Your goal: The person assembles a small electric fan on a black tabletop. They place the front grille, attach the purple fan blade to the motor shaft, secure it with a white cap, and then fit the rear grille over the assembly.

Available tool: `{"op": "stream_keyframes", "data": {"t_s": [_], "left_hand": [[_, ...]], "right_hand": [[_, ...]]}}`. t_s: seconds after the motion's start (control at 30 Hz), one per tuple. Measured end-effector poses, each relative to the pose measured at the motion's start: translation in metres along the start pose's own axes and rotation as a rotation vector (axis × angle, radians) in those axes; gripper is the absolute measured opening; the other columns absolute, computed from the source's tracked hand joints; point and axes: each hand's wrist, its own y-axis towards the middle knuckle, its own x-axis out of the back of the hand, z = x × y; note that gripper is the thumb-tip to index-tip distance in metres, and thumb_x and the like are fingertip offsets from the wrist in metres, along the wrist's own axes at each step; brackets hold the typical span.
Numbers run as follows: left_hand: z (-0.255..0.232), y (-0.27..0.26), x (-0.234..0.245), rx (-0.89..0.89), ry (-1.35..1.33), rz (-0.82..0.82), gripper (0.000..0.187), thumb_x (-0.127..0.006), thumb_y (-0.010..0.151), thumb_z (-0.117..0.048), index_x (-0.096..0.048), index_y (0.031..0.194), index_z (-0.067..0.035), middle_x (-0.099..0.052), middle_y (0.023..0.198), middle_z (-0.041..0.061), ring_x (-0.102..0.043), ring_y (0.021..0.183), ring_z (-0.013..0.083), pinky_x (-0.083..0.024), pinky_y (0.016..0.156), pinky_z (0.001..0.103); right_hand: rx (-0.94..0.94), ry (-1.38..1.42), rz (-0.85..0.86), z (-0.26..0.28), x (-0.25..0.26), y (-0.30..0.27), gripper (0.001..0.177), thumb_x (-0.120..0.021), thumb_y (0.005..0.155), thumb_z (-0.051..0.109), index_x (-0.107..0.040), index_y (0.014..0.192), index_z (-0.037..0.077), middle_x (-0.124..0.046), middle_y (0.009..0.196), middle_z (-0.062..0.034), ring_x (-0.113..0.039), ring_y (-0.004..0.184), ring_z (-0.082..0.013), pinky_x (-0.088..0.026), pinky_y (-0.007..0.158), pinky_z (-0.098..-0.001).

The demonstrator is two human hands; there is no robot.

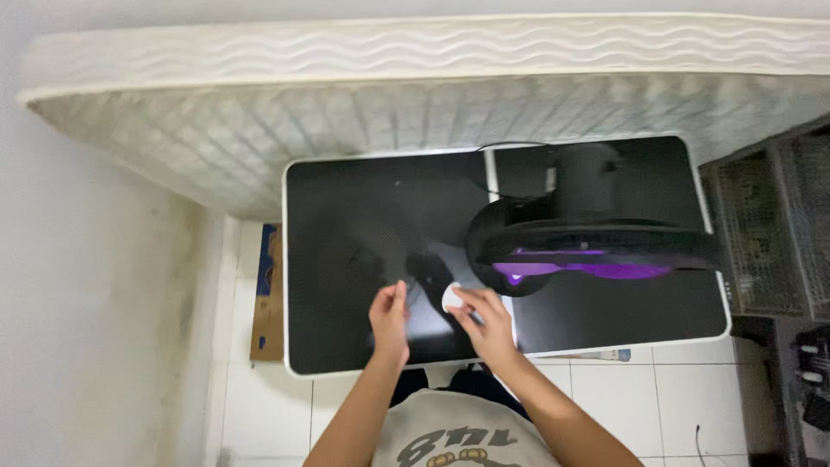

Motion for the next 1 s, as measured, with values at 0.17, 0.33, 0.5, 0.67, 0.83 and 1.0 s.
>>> {"op": "stream_keyframes", "data": {"t_s": [0.17, 0.33, 0.5, 0.67, 0.83, 1.0], "left_hand": [[0.035, -0.035, -0.053, 0.008, 0.101, 0.179, 0.040, -0.060, 0.106, -0.032, -0.069, 0.081, -0.002, -0.046, 0.063, -0.003, -0.041, 0.060, 0.0068, -0.034, 0.055, 0.024], [0.032, -0.076, -0.110, -0.416, 0.306, 0.453, 0.016, -0.064, 0.103, -0.020, -0.067, 0.098, -0.005, -0.054, 0.076, -0.004, -0.046, 0.066, 0.0045, -0.040, 0.059, 0.023], [-0.004, -0.121, -0.173, -0.709, 0.508, 0.443, 0.031, -0.071, 0.092, -0.010, -0.066, 0.123, -0.004, -0.065, 0.094, 0.003, -0.052, 0.064, 0.0078, -0.043, 0.055, 0.024], [-0.030, -0.127, -0.216, -1.046, 0.801, 0.351, 0.046, -0.073, 0.092, -0.009, -0.065, 0.137, -0.005, -0.066, 0.097, 0.014, -0.059, 0.070, 0.0237, -0.051, 0.064, 0.034], [-0.029, -0.115, -0.231, -1.195, 0.912, 0.350, 0.035, -0.070, 0.095, -0.010, -0.068, 0.129, -0.005, -0.068, 0.107, 0.016, -0.070, 0.091, 0.0339, -0.056, 0.074, 0.040], [-0.025, -0.112, -0.226, -1.117, 0.794, 0.361, 0.030, -0.070, 0.094, -0.008, -0.071, 0.124, -0.004, -0.069, 0.106, 0.015, -0.071, 0.086, 0.0295, -0.056, 0.072, 0.037]], "right_hand": [[0.090, -0.053, -0.227, -0.020, 0.070, -0.031, 0.034, -0.081, 0.083, 0.003, -0.072, 0.115, 0.003, -0.066, 0.115, -0.0140, -0.072, 0.089, -0.0186, -0.062, 0.078, -0.0286], [0.154, -0.183, -0.452, -0.049, 0.122, -0.036, 0.020, -0.082, 0.086, 0.001, -0.070, 0.101, 0.003, -0.064, 0.118, -0.0140, -0.073, 0.100, -0.0232, -0.060, 0.085, -0.0320], [0.225, -0.157, -0.524, -0.069, 0.141, -0.020, 0.022, -0.084, 0.083, 0.000, -0.073, 0.102, 0.003, -0.061, 0.115, -0.0140, -0.067, 0.095, -0.0230, -0.060, 0.082, -0.0322], [0.358, -0.312, -0.468, -0.076, 0.152, -0.001, 0.030, -0.085, 0.077, -0.004, -0.075, 0.103, 0.006, -0.062, 0.111, -0.0121, -0.064, 0.096, -0.0305, -0.055, 0.078, -0.0377], [0.419, -0.317, -0.453, -0.072, 0.160, 0.011, 0.031, -0.084, 0.076, -0.004, -0.073, 0.104, 0.006, -0.064, 0.110, -0.0120, -0.063, 0.098, -0.0321, -0.054, 0.083, -0.0407], [0.448, -0.335, -0.395, -0.063, 0.165, 0.011, 0.033, -0.082, 0.075, -0.004, -0.074, 0.105, 0.005, -0.062, 0.104, -0.0104, -0.064, 0.103, -0.0313, -0.054, 0.089, -0.0420]]}}
